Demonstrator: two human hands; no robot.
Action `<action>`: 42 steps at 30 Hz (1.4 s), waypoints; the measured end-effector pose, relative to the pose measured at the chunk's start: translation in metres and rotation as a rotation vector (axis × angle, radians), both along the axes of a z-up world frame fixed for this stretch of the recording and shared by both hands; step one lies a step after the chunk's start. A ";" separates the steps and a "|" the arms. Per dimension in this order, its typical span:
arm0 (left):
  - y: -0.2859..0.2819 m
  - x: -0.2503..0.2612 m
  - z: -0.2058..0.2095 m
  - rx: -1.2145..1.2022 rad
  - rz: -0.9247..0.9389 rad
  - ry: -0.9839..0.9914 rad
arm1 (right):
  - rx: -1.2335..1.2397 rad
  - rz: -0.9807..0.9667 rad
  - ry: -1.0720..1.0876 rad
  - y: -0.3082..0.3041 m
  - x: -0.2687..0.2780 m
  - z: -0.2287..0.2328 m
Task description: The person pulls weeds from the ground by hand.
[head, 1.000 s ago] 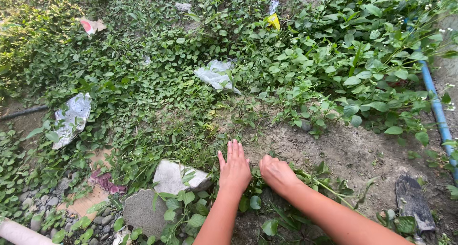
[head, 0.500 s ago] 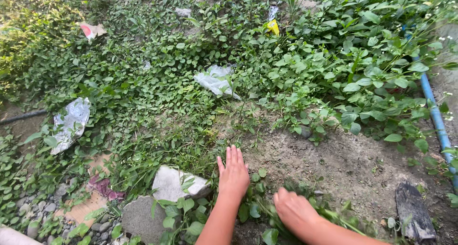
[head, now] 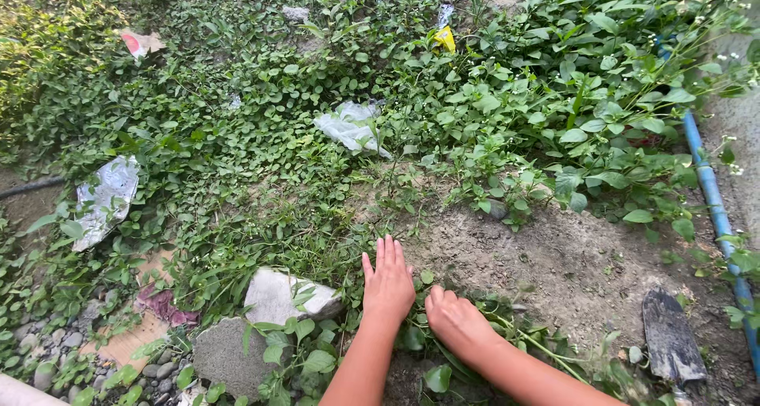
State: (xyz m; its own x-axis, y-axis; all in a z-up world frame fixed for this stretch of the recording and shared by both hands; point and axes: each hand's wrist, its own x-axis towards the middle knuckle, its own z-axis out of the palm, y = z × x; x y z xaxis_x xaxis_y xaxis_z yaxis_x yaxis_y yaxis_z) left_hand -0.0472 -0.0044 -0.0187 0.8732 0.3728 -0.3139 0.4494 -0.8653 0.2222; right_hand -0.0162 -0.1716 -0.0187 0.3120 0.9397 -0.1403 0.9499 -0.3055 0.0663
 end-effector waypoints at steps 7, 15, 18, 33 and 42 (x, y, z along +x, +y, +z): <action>-0.003 -0.002 0.006 0.010 0.003 -0.018 | 0.065 0.005 0.130 -0.008 0.008 0.017; 0.004 -0.004 0.004 -0.008 0.041 -0.026 | 0.154 0.152 0.311 -0.020 -0.001 0.026; 0.002 -0.002 0.002 -0.021 0.036 -0.049 | 0.254 0.167 0.393 0.002 -0.003 0.006; 0.009 -0.009 0.002 -0.026 0.050 -0.029 | -0.024 0.081 0.030 0.030 -0.013 -0.019; 0.009 -0.004 0.004 0.001 0.030 0.002 | 0.072 -0.104 0.320 -0.021 -0.001 0.008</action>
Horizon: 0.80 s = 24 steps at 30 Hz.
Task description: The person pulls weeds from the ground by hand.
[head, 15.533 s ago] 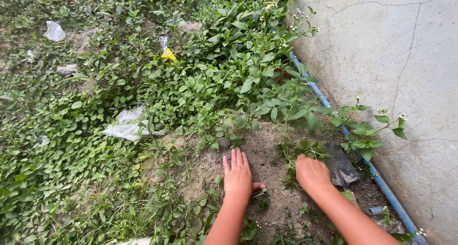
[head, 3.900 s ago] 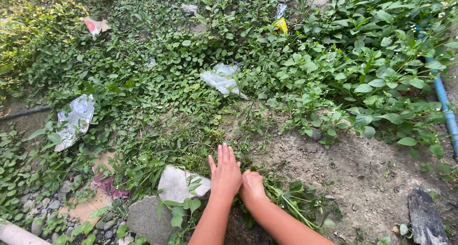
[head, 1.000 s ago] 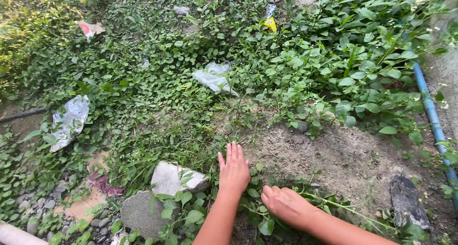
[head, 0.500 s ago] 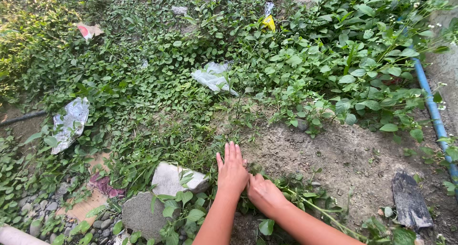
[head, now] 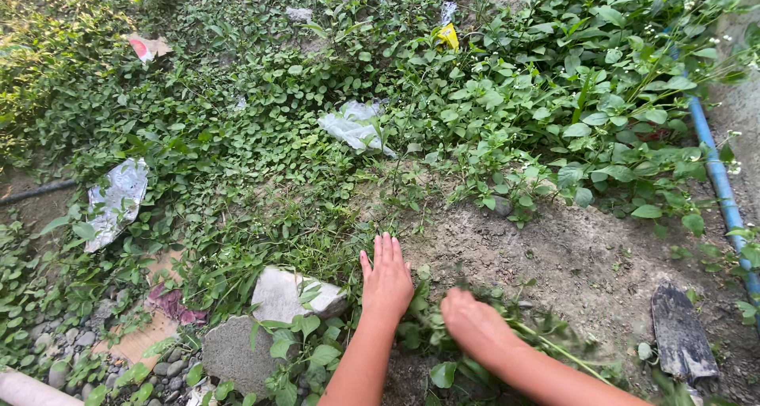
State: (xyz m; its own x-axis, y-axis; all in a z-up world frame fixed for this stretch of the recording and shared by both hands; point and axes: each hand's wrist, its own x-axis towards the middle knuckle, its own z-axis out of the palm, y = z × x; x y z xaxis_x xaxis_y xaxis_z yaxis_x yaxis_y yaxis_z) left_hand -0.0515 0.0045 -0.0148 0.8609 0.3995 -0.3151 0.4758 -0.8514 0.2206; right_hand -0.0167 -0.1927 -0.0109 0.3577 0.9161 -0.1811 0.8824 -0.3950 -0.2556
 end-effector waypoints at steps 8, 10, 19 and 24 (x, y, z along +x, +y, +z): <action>-0.004 0.002 -0.009 0.024 -0.009 -0.014 | 0.336 0.169 0.031 0.010 0.000 0.002; -0.005 0.003 -0.010 0.016 -0.005 -0.018 | 0.235 0.112 0.008 0.026 -0.005 -0.010; 0.000 -0.001 -0.005 0.026 -0.010 -0.076 | -0.016 -0.213 -0.111 0.064 -0.019 -0.044; 0.004 -0.004 0.000 0.049 -0.010 -0.048 | -0.092 -0.064 -0.272 0.071 -0.018 -0.044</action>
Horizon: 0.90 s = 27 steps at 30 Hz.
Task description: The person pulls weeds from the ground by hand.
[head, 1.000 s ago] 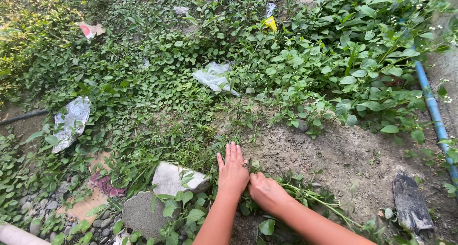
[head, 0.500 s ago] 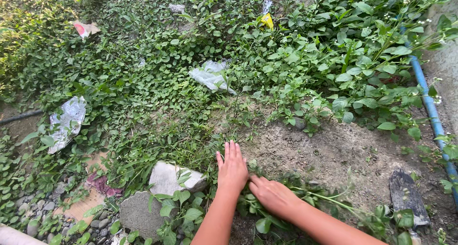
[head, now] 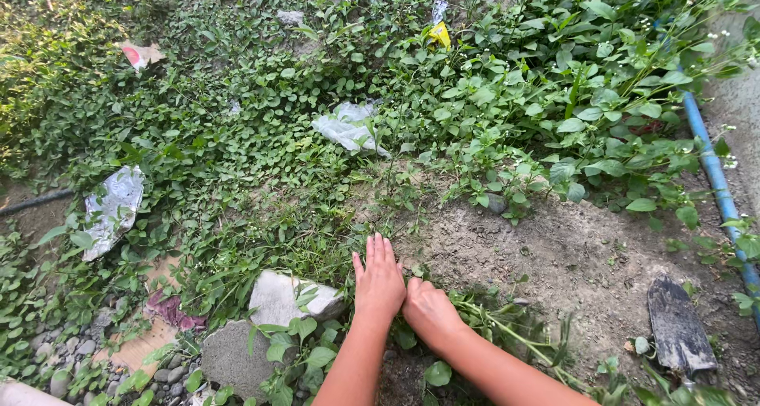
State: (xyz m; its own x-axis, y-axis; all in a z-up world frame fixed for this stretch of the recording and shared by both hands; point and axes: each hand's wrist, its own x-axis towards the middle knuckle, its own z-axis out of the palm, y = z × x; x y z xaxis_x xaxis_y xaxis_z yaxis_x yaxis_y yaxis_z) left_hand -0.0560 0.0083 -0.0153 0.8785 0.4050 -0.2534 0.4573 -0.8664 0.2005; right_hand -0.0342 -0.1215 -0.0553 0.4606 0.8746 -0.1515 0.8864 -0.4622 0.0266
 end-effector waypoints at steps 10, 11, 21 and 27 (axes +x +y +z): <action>-0.016 0.009 -0.006 -0.025 -0.079 0.030 | 0.041 0.021 0.117 -0.092 -0.012 0.040; -0.017 0.009 -0.007 -0.013 -0.086 0.022 | -0.032 -0.031 0.126 -0.110 -0.009 0.049; -0.050 0.032 -0.018 -0.064 -0.149 -0.128 | 0.196 0.090 -0.171 -0.111 0.027 0.077; -0.064 0.012 -0.027 -0.005 -0.306 -0.371 | 0.002 0.023 -0.237 -0.106 0.021 0.061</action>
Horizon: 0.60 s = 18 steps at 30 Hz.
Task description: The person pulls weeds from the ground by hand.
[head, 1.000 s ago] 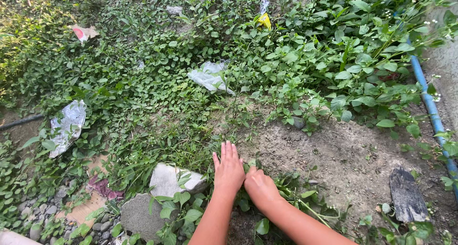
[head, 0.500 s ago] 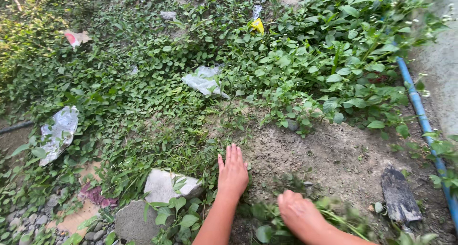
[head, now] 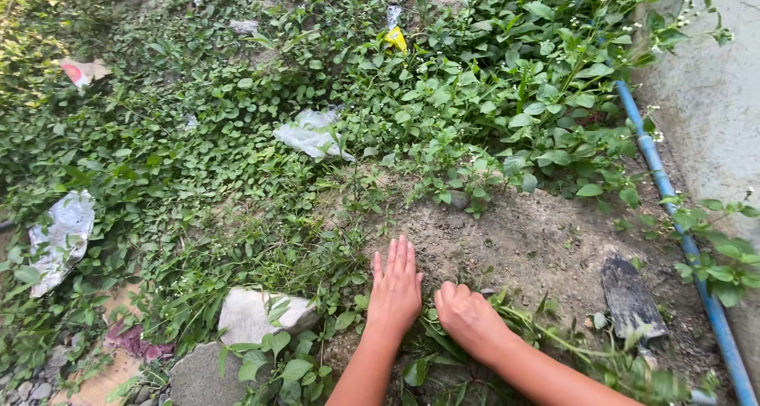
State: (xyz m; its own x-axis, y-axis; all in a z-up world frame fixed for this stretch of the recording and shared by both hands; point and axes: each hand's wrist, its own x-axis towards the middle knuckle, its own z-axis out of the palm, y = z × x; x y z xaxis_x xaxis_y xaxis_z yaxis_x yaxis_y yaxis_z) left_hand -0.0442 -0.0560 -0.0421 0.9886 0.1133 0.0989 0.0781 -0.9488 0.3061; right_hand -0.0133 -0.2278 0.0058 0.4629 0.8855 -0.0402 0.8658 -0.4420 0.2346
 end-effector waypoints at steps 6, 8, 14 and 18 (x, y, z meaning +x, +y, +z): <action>-0.013 -0.005 0.007 0.058 -0.082 0.009 | 0.138 0.149 0.002 -0.007 0.008 -0.005; -0.018 -0.004 0.010 0.084 -0.096 0.006 | 0.107 0.140 -0.020 -0.007 0.008 -0.004; -0.017 -0.005 0.015 0.062 -0.090 0.011 | 0.047 0.086 -0.040 -0.002 0.008 -0.006; -0.018 -0.011 0.013 0.045 -0.073 -0.008 | 0.129 0.020 0.050 -0.003 0.006 -0.008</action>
